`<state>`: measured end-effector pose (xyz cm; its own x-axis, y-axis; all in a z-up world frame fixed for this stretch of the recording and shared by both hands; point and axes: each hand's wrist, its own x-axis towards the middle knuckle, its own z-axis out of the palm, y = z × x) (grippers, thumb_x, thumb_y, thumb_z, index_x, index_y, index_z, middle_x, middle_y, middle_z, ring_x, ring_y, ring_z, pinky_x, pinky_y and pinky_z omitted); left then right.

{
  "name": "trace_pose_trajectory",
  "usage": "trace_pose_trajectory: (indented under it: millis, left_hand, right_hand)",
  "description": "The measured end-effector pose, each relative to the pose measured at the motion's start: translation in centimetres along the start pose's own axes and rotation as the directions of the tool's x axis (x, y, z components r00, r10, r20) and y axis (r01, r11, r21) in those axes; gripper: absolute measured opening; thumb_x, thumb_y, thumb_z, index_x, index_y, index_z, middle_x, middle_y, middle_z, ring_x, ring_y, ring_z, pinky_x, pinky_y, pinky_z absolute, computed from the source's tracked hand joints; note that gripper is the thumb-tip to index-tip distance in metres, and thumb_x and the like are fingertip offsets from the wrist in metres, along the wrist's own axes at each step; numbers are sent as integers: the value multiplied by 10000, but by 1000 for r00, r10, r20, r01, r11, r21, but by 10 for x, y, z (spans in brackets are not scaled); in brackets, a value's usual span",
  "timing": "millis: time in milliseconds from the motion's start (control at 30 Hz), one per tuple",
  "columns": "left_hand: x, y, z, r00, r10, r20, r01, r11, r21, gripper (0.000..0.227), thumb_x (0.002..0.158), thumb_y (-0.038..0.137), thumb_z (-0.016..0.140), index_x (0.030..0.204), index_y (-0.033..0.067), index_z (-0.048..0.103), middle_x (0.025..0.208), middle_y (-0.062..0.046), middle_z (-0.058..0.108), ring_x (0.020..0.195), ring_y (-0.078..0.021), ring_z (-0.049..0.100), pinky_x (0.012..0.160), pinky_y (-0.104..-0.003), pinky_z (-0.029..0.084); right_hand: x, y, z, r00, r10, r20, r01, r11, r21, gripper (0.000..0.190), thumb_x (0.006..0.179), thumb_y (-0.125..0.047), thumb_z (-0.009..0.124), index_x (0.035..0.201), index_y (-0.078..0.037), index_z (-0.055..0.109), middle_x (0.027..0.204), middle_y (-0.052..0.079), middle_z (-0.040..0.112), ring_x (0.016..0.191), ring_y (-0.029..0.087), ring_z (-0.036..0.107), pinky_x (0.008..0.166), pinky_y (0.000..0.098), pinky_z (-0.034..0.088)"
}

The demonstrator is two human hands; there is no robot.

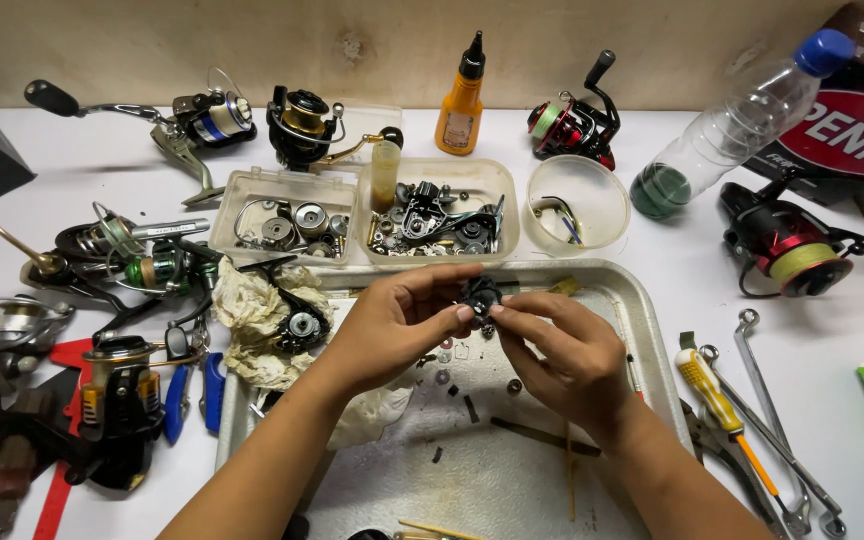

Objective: Assembling and lubricating the internal components of a fishing reel spool on a workbench.

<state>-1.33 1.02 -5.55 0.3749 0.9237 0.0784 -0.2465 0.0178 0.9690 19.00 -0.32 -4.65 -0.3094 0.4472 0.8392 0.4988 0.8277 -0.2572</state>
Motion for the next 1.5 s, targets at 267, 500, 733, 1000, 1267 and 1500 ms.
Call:
trace_pose_trajectory:
  millis: [267,500,733,1000,1267,1500]
  left_hand:
    - [3,-7,-2,1000,3,3,-3,999,-37,479,888,49,748,1346,-34,636,1052,-161,758,864,-175,730,739,-309,648]
    - [6,-11,-2,999,-37,-3,37,999,-14,497,866,42,771,1342,-20,643,1051,-148,757,861,-155,726,719,-288,642]
    - [5,-9,0,999,-49,-13,49,999,-11,478,865,51,776,1323,-15,658,1056,-148,762,860,-151,726,715,-281,640]
    - [3,-13,2,1000,-5,-10,5,1000,2,440,885,31,743,1315,-2,661,1085,-174,757,923,-194,730,821,-367,647]
    - [3,-17,10,997,-35,-63,37,999,30,390,892,32,716,1280,14,683,1045,-179,764,911,-202,734,832,-374,648]
    - [3,-20,15,989,-49,-138,59,996,64,360,864,35,740,1223,32,705,947,-161,765,836,-186,737,754,-344,653]
  right_hand:
    - [-1,-4,-5,926,369,76,-377,903,207,127,846,-7,771,970,-23,795,929,142,767,862,294,781,723,380,622]
    - [-4,-6,-2,941,319,115,-334,931,146,97,861,-54,779,956,-61,794,1039,164,717,872,295,767,756,371,628]
    - [-2,-7,-1,965,236,115,-244,968,59,111,844,-69,803,954,-62,794,1063,179,700,852,302,764,759,358,633]
    - [-11,-9,-3,704,673,227,-686,562,462,368,919,-16,685,1278,42,627,1051,192,729,863,200,730,809,370,644]
    - [-20,-7,0,590,746,309,-766,396,506,352,897,24,698,1243,80,663,840,192,741,704,173,724,684,348,660]
    - [-17,-10,2,587,756,291,-770,409,490,340,881,39,717,1218,73,689,805,184,738,673,165,719,666,342,657]
